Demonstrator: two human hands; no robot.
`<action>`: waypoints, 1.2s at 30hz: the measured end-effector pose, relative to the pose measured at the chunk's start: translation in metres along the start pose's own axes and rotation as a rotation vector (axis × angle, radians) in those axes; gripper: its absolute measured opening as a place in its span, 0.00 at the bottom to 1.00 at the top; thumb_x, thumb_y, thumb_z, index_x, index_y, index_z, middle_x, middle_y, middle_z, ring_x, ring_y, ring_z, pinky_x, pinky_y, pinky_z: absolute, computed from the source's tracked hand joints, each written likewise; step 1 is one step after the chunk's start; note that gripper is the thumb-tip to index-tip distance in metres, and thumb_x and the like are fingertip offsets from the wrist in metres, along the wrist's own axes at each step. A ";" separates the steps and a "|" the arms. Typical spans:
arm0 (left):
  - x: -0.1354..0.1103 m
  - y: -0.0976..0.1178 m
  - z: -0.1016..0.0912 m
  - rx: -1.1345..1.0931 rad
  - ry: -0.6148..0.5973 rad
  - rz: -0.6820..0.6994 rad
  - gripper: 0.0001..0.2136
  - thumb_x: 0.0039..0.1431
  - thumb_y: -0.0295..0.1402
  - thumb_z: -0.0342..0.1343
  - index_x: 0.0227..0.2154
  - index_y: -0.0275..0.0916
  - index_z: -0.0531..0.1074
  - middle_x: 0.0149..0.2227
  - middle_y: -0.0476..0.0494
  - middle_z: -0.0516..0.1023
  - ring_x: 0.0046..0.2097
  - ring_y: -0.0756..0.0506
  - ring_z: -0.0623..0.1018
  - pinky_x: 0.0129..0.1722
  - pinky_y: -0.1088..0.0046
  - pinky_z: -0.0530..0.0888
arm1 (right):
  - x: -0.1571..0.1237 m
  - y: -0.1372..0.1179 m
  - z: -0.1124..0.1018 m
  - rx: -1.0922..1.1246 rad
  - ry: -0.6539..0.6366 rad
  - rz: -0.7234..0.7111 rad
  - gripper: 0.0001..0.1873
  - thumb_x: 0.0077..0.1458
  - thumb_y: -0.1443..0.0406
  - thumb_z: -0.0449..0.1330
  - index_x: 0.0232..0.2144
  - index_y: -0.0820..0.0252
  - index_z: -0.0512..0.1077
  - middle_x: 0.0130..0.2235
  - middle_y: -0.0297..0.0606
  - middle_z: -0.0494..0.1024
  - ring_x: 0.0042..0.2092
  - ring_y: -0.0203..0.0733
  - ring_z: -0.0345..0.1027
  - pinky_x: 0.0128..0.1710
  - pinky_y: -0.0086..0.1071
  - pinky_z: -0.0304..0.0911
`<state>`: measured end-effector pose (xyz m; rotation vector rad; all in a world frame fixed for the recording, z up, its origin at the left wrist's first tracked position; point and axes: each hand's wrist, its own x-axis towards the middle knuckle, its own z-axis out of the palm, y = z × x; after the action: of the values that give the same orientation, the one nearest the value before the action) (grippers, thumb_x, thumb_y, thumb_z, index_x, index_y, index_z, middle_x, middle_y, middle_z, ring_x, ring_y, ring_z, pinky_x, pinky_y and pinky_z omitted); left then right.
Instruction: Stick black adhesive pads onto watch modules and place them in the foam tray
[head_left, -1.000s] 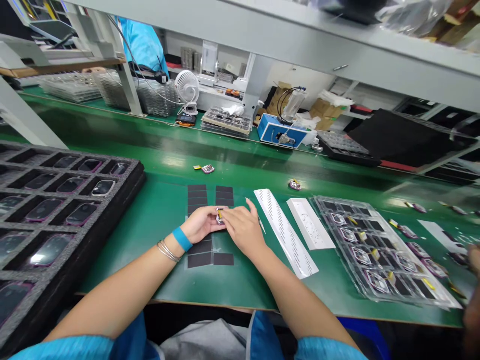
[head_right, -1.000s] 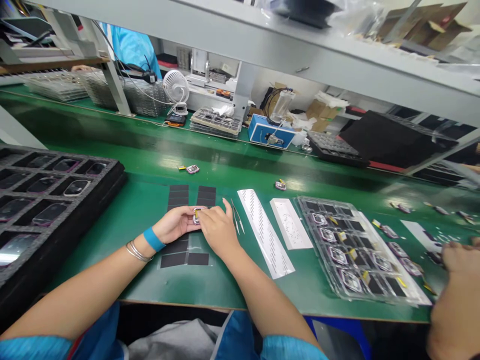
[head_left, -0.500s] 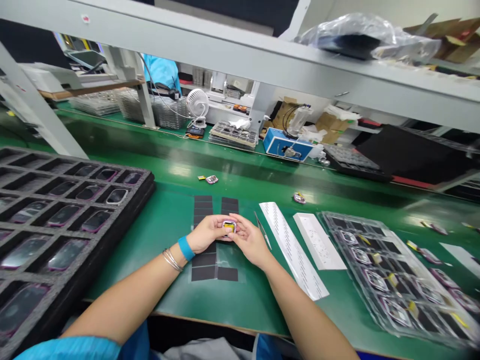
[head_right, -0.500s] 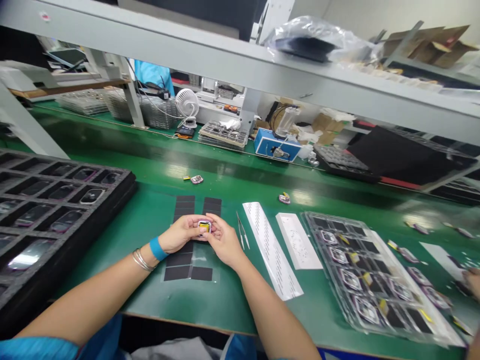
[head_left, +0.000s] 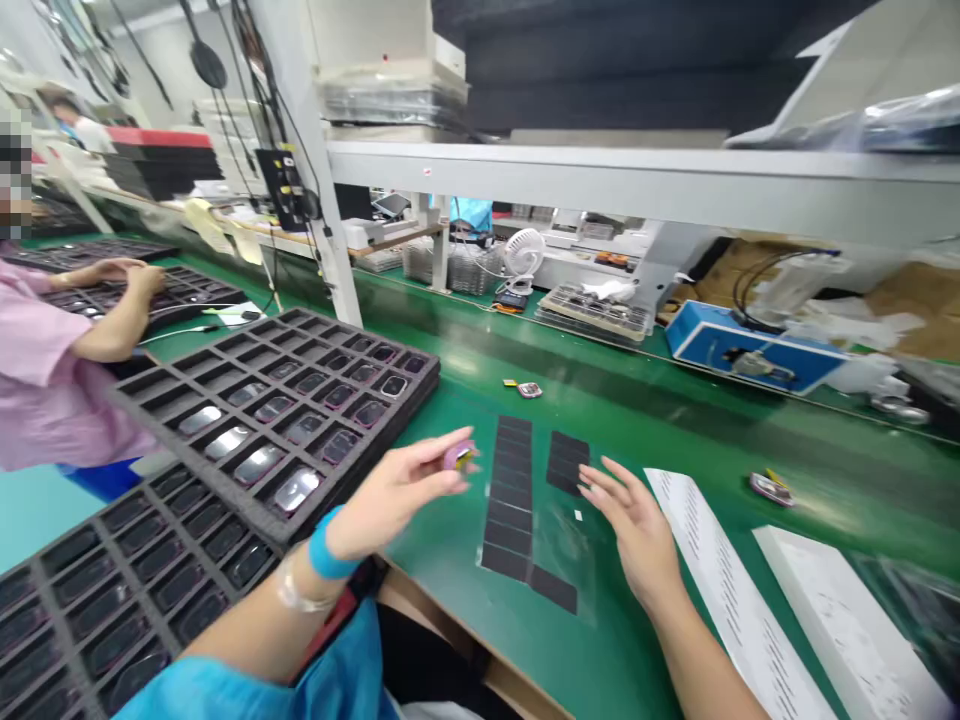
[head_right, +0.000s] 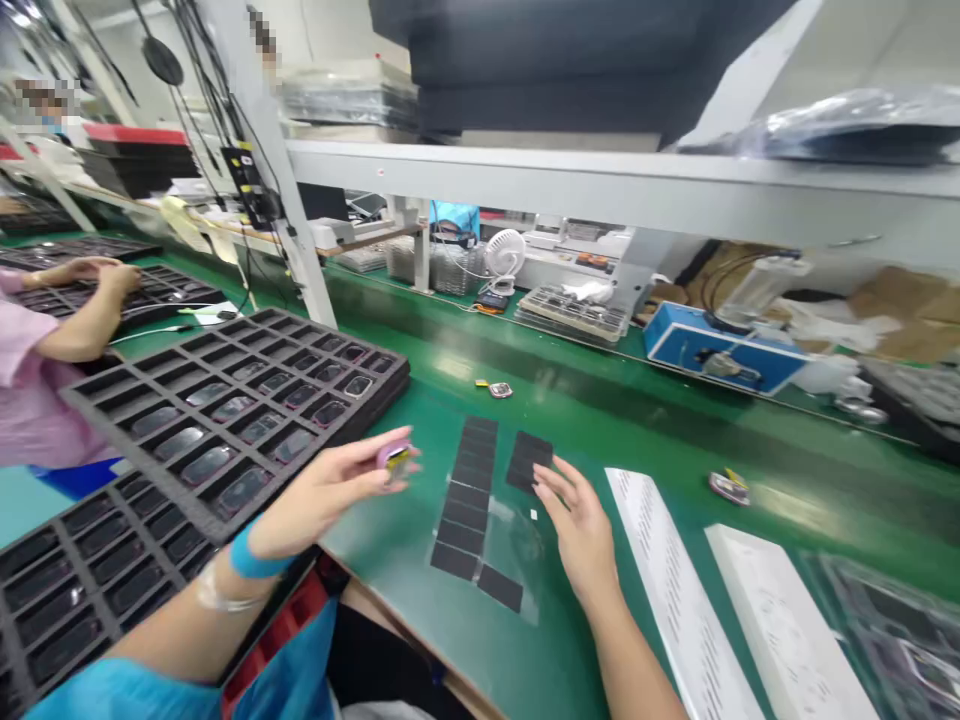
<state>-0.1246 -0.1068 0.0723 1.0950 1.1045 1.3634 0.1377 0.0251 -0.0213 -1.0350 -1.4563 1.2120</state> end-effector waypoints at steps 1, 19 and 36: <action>-0.012 0.009 -0.015 0.244 0.123 0.095 0.24 0.50 0.36 0.61 0.52 0.45 0.69 0.52 0.42 0.71 0.53 0.40 0.71 0.51 0.63 0.69 | 0.000 0.000 0.001 -0.020 0.019 0.005 0.28 0.49 0.52 0.61 0.51 0.54 0.63 0.48 0.46 0.74 0.52 0.50 0.67 0.53 0.48 0.62; 0.105 0.039 -0.265 1.453 0.787 -0.074 0.20 0.46 0.34 0.63 0.41 0.37 0.64 0.36 0.43 0.78 0.42 0.40 0.76 0.39 0.70 0.67 | 0.072 -0.041 0.028 -0.535 -0.102 -0.113 0.15 0.52 0.58 0.55 0.40 0.56 0.71 0.37 0.39 0.79 0.40 0.43 0.74 0.41 0.33 0.68; 0.104 0.022 -0.278 1.220 0.950 -0.083 0.23 0.43 0.38 0.64 0.40 0.41 0.59 0.39 0.39 0.77 0.42 0.40 0.77 0.41 0.66 0.69 | 0.234 -0.021 0.138 -1.053 0.005 0.368 0.15 0.36 0.64 0.67 0.30 0.67 0.75 0.37 0.61 0.77 0.41 0.59 0.73 0.36 0.42 0.67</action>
<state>-0.4087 -0.0195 0.0530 1.1336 2.8661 1.0731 -0.0448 0.2228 0.0244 -2.0623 -1.9967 0.6018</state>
